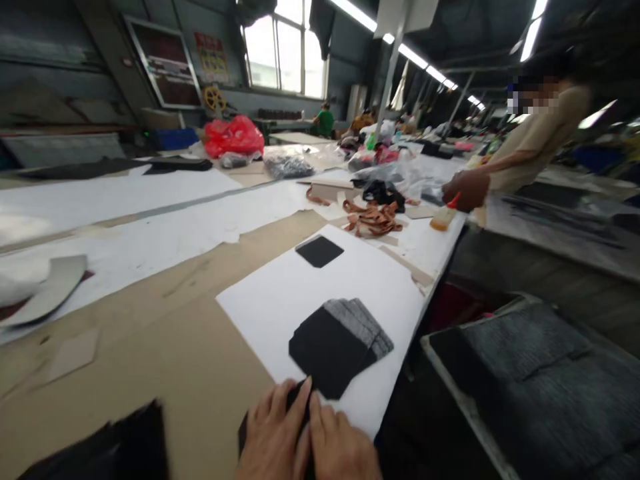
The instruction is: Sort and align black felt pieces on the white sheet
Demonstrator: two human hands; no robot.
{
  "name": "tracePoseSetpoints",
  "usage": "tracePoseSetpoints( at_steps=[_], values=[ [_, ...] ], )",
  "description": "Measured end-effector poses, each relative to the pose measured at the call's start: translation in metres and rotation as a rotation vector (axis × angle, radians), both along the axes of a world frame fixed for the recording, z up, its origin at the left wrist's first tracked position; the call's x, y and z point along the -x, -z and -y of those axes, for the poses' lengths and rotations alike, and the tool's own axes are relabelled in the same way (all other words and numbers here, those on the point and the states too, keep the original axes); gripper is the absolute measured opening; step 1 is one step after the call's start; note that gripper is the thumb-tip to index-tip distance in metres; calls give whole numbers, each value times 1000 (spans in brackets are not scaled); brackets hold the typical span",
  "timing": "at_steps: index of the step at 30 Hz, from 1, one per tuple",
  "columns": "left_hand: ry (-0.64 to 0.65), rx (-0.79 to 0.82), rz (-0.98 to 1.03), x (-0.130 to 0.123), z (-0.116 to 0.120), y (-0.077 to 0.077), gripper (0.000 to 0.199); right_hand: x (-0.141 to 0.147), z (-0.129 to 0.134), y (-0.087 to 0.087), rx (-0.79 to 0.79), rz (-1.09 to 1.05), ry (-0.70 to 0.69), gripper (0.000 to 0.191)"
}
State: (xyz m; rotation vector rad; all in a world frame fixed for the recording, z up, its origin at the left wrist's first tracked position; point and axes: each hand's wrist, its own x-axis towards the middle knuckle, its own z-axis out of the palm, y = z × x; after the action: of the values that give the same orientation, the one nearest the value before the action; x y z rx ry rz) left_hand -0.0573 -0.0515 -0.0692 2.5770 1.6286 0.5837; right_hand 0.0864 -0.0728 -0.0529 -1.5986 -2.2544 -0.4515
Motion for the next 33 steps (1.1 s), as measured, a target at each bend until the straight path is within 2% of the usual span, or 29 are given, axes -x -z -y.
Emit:
tracePoseSetpoints(
  at_steps=[2,4,8,11,17,25,33],
  values=[
    [-75,126,147,-1,2,-10,41,0,-1,0,-4,8,-33,50],
    [-121,173,295,-3,1,-17,40,-2,-3,-2,-20,29,-96,45],
    [-72,175,404,-6,0,-23,40,-8,-5,-9,-48,48,-131,43],
    [-50,165,371,-8,-2,-24,45,-8,-4,-9,-40,59,-126,43],
    [-99,189,263,-14,-6,-25,49,-9,-3,-7,24,88,-131,40],
    [-82,120,161,-14,-4,-16,44,-4,-5,-17,-27,66,-125,40],
    [-75,83,80,-16,-2,-18,48,-6,-6,-13,-27,45,-138,39]
  ],
)
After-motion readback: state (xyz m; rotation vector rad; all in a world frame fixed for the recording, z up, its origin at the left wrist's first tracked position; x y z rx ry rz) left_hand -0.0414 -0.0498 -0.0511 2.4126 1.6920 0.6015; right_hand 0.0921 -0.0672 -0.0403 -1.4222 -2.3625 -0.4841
